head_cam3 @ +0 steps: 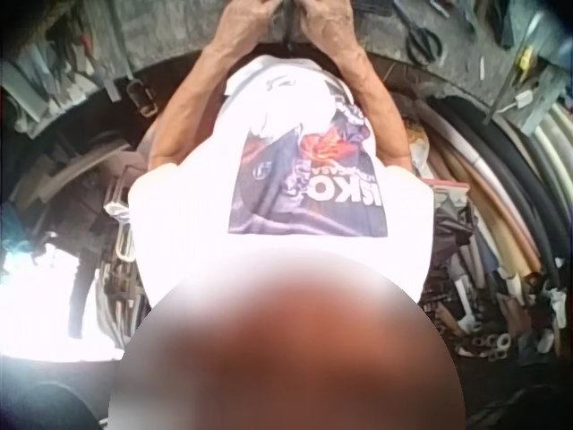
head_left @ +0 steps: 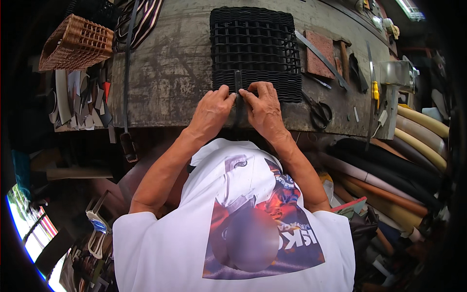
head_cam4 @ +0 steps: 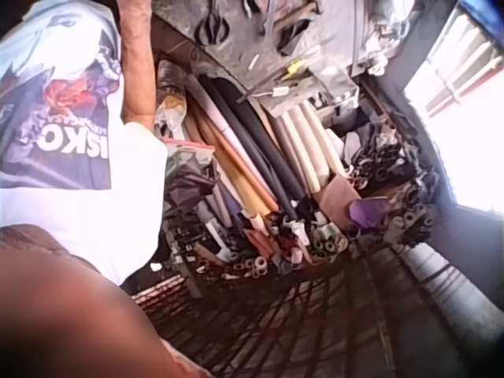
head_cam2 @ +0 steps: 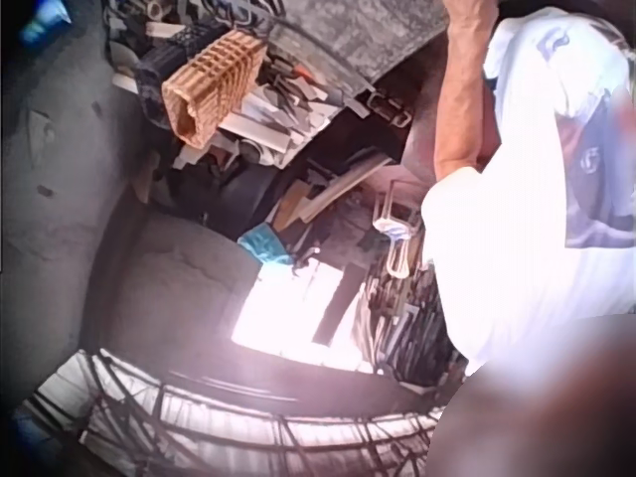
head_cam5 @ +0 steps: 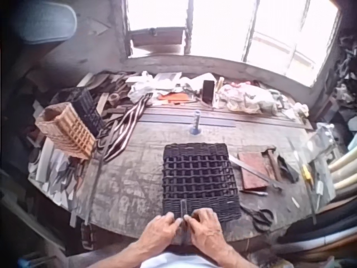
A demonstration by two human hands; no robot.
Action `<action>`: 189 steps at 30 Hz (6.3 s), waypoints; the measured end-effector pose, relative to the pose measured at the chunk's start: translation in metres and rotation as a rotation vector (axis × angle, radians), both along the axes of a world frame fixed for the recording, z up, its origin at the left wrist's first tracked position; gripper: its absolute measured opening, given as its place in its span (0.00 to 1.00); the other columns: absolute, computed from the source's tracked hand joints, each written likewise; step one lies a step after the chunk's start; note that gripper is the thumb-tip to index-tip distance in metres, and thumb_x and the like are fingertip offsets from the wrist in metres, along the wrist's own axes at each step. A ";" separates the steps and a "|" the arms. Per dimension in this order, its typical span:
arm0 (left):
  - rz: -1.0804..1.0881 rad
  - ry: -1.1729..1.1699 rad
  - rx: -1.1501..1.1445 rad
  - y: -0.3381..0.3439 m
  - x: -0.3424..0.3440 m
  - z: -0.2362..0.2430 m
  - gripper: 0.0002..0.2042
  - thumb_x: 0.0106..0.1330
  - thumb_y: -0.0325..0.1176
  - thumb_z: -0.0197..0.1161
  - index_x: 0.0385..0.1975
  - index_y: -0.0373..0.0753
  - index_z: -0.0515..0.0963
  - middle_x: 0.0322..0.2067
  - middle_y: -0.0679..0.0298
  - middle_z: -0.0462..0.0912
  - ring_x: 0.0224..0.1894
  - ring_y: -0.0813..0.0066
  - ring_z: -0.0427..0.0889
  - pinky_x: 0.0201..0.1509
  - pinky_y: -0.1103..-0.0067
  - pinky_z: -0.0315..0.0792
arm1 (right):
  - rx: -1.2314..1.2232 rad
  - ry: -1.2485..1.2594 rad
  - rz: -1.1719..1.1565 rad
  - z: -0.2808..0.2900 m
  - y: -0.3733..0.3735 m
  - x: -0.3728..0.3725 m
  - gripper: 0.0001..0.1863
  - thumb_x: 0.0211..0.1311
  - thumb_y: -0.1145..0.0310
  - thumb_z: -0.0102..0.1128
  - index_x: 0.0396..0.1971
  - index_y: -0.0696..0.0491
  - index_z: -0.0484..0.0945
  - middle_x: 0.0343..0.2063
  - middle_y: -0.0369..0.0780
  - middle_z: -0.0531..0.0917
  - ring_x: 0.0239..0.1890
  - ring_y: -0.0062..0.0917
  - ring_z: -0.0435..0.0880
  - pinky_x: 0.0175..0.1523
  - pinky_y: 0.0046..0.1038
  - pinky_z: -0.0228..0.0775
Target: The worker is weaving a black strap through a grid-like leather or synthetic component to construct a basket or bag.
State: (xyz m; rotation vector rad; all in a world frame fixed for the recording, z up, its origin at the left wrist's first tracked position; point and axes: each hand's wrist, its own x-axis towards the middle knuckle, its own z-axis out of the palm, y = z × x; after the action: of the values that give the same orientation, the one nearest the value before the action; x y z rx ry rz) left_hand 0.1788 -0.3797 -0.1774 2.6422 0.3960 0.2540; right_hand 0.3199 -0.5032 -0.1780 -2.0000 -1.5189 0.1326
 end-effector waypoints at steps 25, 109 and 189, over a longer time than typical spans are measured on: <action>0.530 -0.236 -0.940 -0.048 -0.015 -0.064 0.04 0.67 0.21 0.58 0.37 0.28 0.78 0.32 0.59 0.83 0.34 0.73 0.86 0.37 0.78 0.79 | 0.212 0.261 -0.236 -0.030 -0.054 -0.027 0.09 0.64 0.77 0.58 0.43 0.59 0.82 0.34 0.44 0.83 0.37 0.31 0.81 0.42 0.30 0.74; 0.841 -0.472 -1.648 -0.042 0.025 -0.059 0.16 0.57 0.37 0.76 0.25 0.29 0.81 0.26 0.59 0.83 0.26 0.73 0.83 0.27 0.79 0.76 | 0.120 1.302 0.090 0.187 -0.074 -0.001 0.12 0.72 0.72 0.53 0.44 0.65 0.79 0.19 0.29 0.74 0.17 0.06 0.63 0.21 0.12 0.51; -0.237 0.545 -1.333 0.099 0.128 -0.013 0.13 0.70 0.32 0.64 0.44 0.26 0.80 0.31 0.57 0.86 0.29 0.75 0.87 0.35 0.83 0.83 | 0.108 -0.161 -0.863 0.002 0.018 -0.090 0.07 0.58 0.77 0.67 0.35 0.57 0.79 0.26 0.40 0.83 0.28 0.31 0.83 0.35 0.31 0.73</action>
State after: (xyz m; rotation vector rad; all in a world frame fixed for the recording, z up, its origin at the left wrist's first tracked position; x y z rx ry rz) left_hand 0.3072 -0.2802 -0.1906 1.3553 0.2555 -0.6214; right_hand 0.2302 -0.4856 -0.1760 -2.4267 -0.6122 -0.4592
